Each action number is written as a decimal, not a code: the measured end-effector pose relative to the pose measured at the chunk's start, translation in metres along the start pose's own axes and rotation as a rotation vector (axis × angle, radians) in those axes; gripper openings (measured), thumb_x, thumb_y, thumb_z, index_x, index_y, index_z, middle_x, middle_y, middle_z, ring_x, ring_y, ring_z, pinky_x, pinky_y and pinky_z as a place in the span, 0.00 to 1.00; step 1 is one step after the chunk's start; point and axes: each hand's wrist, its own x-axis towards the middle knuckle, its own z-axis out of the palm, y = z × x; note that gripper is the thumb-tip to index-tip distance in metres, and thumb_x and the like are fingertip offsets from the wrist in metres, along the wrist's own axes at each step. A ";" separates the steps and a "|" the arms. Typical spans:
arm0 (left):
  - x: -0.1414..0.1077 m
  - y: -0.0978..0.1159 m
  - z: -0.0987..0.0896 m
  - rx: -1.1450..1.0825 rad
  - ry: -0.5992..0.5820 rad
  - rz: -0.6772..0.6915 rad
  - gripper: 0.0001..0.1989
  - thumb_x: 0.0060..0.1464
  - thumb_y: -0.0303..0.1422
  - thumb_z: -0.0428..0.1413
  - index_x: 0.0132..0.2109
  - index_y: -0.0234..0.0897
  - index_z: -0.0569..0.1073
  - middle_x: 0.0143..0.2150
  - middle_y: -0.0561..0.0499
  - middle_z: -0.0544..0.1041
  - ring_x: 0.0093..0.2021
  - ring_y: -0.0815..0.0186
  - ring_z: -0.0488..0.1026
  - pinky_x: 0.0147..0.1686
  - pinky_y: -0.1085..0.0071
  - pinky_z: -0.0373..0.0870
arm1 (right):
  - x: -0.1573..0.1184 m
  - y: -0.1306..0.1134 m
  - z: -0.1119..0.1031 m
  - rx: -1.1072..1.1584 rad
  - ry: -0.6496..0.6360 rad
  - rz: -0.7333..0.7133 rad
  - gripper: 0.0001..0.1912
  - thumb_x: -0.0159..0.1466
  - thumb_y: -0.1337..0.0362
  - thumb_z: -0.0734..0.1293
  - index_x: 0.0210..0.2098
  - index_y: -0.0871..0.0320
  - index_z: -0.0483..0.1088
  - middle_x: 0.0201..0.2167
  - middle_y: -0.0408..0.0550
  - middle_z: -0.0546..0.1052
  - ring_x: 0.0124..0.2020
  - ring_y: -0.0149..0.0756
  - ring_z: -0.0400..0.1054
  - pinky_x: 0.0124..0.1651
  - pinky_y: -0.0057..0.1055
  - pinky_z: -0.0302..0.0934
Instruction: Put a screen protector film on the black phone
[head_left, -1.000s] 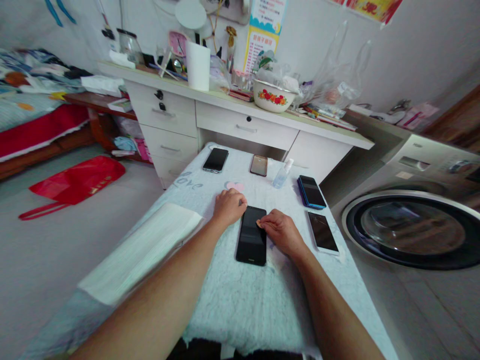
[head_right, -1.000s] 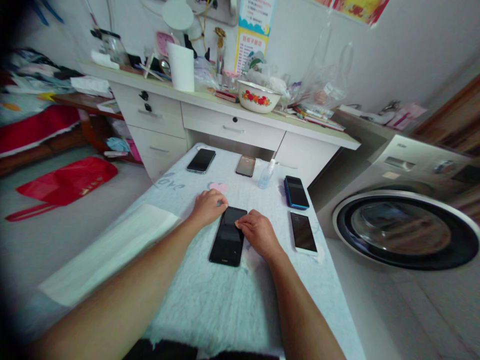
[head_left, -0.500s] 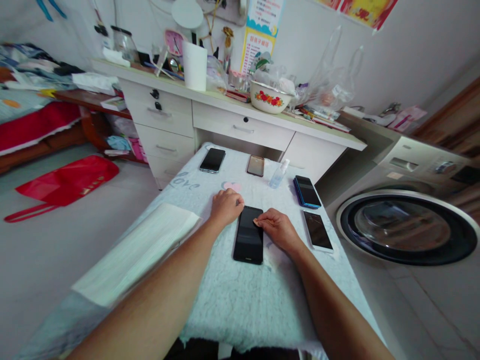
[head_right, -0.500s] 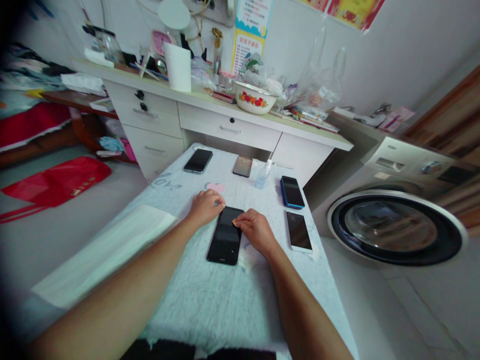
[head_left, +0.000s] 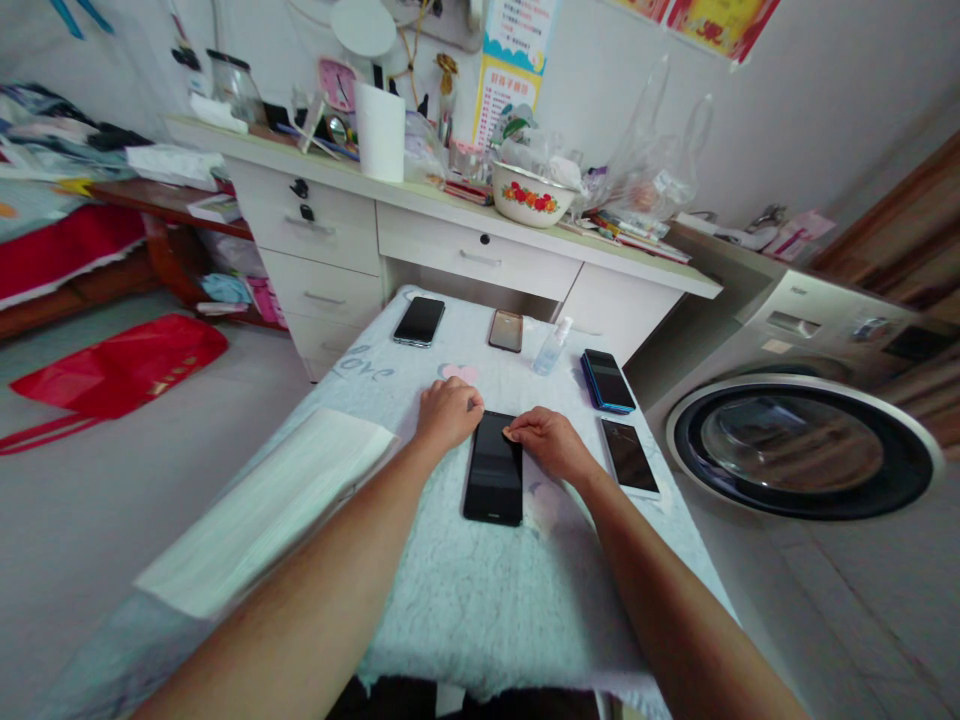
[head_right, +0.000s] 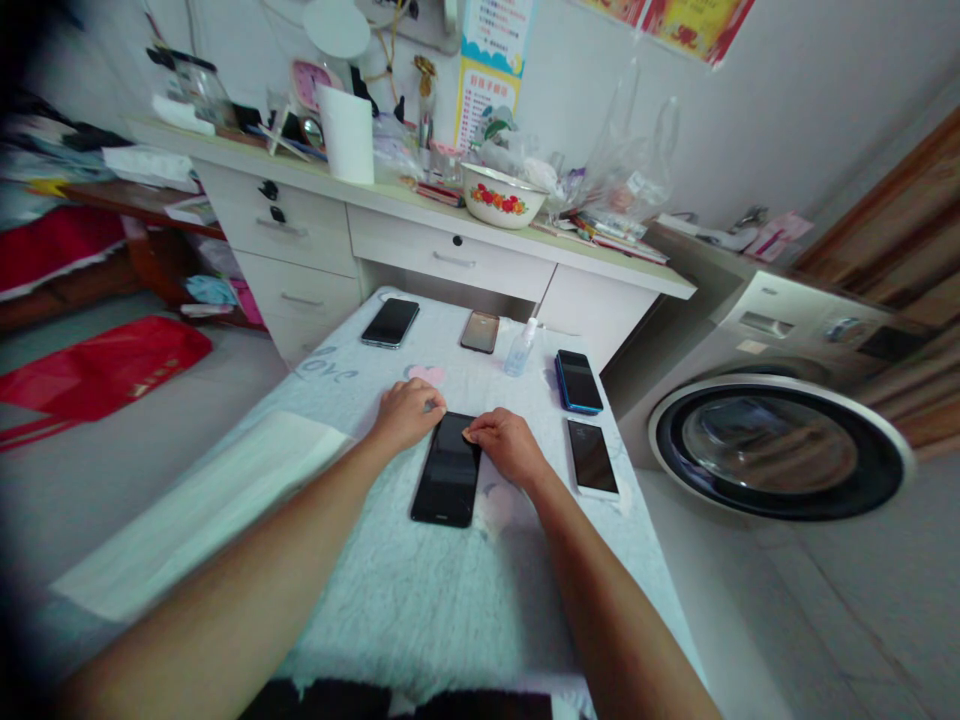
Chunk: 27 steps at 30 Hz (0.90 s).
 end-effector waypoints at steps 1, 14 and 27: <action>0.000 0.000 0.000 0.003 -0.001 0.000 0.09 0.52 0.35 0.51 0.36 0.45 0.77 0.44 0.50 0.74 0.46 0.58 0.67 0.45 0.63 0.61 | 0.002 -0.002 -0.001 -0.023 -0.003 0.007 0.05 0.56 0.64 0.68 0.30 0.58 0.76 0.29 0.45 0.77 0.32 0.34 0.70 0.37 0.28 0.62; -0.001 -0.001 0.002 -0.001 0.005 0.008 0.09 0.52 0.36 0.52 0.35 0.46 0.77 0.45 0.51 0.73 0.46 0.57 0.66 0.45 0.62 0.61 | 0.008 0.011 0.007 -0.248 0.221 -0.054 0.07 0.60 0.64 0.66 0.31 0.55 0.77 0.30 0.45 0.75 0.33 0.32 0.69 0.40 0.28 0.60; 0.000 0.001 -0.002 0.006 -0.004 -0.003 0.09 0.52 0.35 0.52 0.34 0.45 0.77 0.44 0.51 0.73 0.47 0.58 0.67 0.45 0.62 0.61 | -0.007 0.003 -0.006 -0.073 0.007 -0.083 0.06 0.59 0.62 0.67 0.32 0.57 0.75 0.32 0.45 0.75 0.34 0.32 0.69 0.39 0.29 0.62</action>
